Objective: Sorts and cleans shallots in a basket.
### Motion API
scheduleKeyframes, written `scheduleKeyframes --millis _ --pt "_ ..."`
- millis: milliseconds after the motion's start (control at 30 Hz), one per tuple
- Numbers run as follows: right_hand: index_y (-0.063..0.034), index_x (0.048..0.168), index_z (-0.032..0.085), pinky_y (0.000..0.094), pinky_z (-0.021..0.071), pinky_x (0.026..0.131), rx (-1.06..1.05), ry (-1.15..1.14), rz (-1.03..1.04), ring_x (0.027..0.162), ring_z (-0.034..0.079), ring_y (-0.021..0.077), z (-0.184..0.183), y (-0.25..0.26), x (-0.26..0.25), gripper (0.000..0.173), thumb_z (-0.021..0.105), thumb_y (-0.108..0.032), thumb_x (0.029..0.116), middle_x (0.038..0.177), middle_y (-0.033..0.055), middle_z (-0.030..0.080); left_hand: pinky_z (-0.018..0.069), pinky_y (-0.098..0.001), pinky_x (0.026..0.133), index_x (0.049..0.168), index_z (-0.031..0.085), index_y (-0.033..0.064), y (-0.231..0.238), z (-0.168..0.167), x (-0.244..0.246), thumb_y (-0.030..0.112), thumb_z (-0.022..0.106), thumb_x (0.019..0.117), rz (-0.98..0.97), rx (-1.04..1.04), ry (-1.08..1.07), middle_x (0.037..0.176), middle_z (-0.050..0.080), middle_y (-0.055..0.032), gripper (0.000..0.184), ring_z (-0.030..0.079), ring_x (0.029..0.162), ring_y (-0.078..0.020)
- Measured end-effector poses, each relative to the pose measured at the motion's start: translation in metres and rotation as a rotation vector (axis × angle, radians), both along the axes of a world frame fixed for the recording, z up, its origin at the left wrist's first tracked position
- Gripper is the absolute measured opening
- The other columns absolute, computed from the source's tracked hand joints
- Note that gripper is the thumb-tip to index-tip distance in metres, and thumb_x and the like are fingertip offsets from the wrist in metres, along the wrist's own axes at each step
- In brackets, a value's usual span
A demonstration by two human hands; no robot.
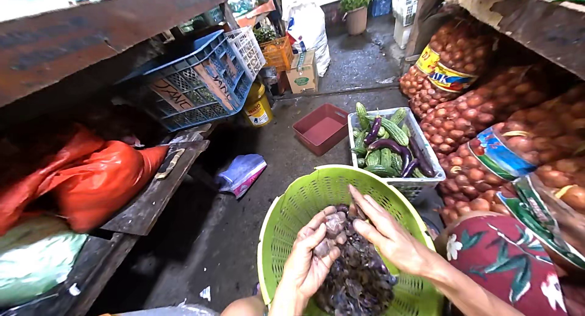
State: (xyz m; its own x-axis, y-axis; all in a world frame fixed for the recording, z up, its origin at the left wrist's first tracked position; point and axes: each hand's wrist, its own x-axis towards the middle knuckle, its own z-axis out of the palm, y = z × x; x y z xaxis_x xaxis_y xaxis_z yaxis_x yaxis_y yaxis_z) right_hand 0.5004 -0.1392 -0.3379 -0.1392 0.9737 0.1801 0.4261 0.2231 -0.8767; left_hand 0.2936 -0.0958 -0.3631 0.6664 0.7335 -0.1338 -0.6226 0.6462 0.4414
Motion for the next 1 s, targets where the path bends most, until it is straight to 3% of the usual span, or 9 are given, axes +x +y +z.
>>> scheduleKeyframes --millis 100,200,267,333,467,567,633,867,1000 --pt "0.0048 0.155 0.037 0.0218 0.0506 0.072 0.192 0.071 0.002 0.081 0.057 0.007 -0.011 0.001 -0.001 0.055 0.038 -0.024 0.1085 0.109 0.0088 0.066 0.0617 -0.0254 0.069 0.13 0.066 0.0075 0.001 0.0 -0.001 0.009 0.077 0.0875 0.026 0.08 0.052 0.109 0.072 -0.0141 0.044 0.073 0.083 -0.0165" --pt "0.0 0.14 0.059 0.0192 0.0545 0.075 0.195 0.143 0.034 0.08 0.064 0.003 -0.016 0.005 0.003 0.041 0.037 -0.015 0.1091 0.105 0.0036 0.072 0.0603 -0.0244 0.067 0.131 0.062 0.0085 0.001 0.002 -0.004 0.012 0.083 0.0817 0.048 0.212 0.214 0.109 0.072 -0.0114 0.054 0.071 0.079 -0.0131" --pt "-0.0046 0.133 0.066 0.0213 0.0556 0.078 0.186 0.078 0.041 0.082 0.065 0.0054 -0.018 0.007 0.005 0.038 0.039 -0.013 0.1082 0.105 0.0046 0.072 0.0605 -0.024 0.067 0.124 0.067 0.0067 0.001 0.003 -0.004 0.014 0.083 0.0831 0.088 0.224 0.246 0.108 0.073 -0.012 0.044 0.071 0.078 -0.0121" --pt "-0.0072 0.127 0.07 0.0274 0.0559 0.072 0.207 -0.02 0.006 0.076 0.064 0.01 -0.019 0.005 0.004 0.036 0.04 -0.016 0.1086 0.094 0.0048 0.07 0.0598 -0.0226 0.065 0.121 0.071 0.0066 0.002 0.003 -0.005 0.016 0.081 0.0857 0.108 0.251 0.263 0.105 0.073 -0.0108 0.038 0.07 0.074 -0.01" --pt "-0.0093 0.094 0.06 0.0286 0.0426 0.047 0.422 -0.29 -0.131 0.054 0.052 0.0126 -0.025 0.002 -0.003 0.033 0.037 -0.028 0.1081 0.066 0.0014 0.051 0.057 -0.0192 0.06 0.119 0.073 0.0069 0.003 0.005 -0.007 0.024 0.08 0.0873 0.09 0.305 0.292 0.097 0.074 -0.0062 0.037 0.067 0.067 -0.0058" --pt "-0.0092 0.085 0.058 0.0279 0.0399 0.043 0.582 -0.423 -0.199 0.052 0.051 0.0136 -0.027 0.002 -0.005 0.061 0.044 -0.067 0.0991 0.064 0.0019 0.05 0.055 -0.0171 0.057 0.116 0.074 0.0073 0.001 0.006 -0.007 0.028 0.081 0.0863 0.06 0.349 0.355 0.091 0.074 -0.0033 0.037 0.065 0.064 -0.0032" --pt "-0.0098 0.082 0.057 0.0276 0.0401 0.043 0.657 -0.478 -0.224 0.052 0.051 0.014 -0.028 0.003 -0.008 0.069 0.047 -0.078 0.0911 0.065 0.002 0.051 0.0543 -0.0169 0.056 0.115 0.075 0.0074 0.0 0.004 -0.006 0.032 0.082 0.0855 0.03 0.378 0.387 0.087 0.073 -0.0017 0.039 0.064 0.062 -0.0025" --pt "-0.0129 0.076 0.055 0.0293 0.0377 0.045 0.835 -0.595 -0.25 0.054 0.05 0.0173 -0.037 0.007 -0.01 0.059 0.04 -0.064 0.1027 0.065 0.0022 0.049 0.0522 -0.0157 0.054 0.112 0.076 0.0085 0.0 0.003 -0.007 0.031 0.081 0.0865 -0.006 0.446 0.393 0.088 0.073 -0.0002 0.035 0.062 0.062 -0.0004" --pt "-0.0138 0.076 0.056 0.0309 0.0381 0.049 0.935 -0.645 -0.277 0.056 0.051 0.0191 -0.039 0.007 -0.008 0.054 0.041 -0.058 0.1042 0.065 0.0029 0.052 0.0491 -0.0143 0.052 0.109 0.077 0.0074 0.0 0.005 -0.009 0.028 0.082 0.0854 0.015 0.469 0.417 0.087 0.073 -0.0005 0.031 0.059 0.059 0.001"
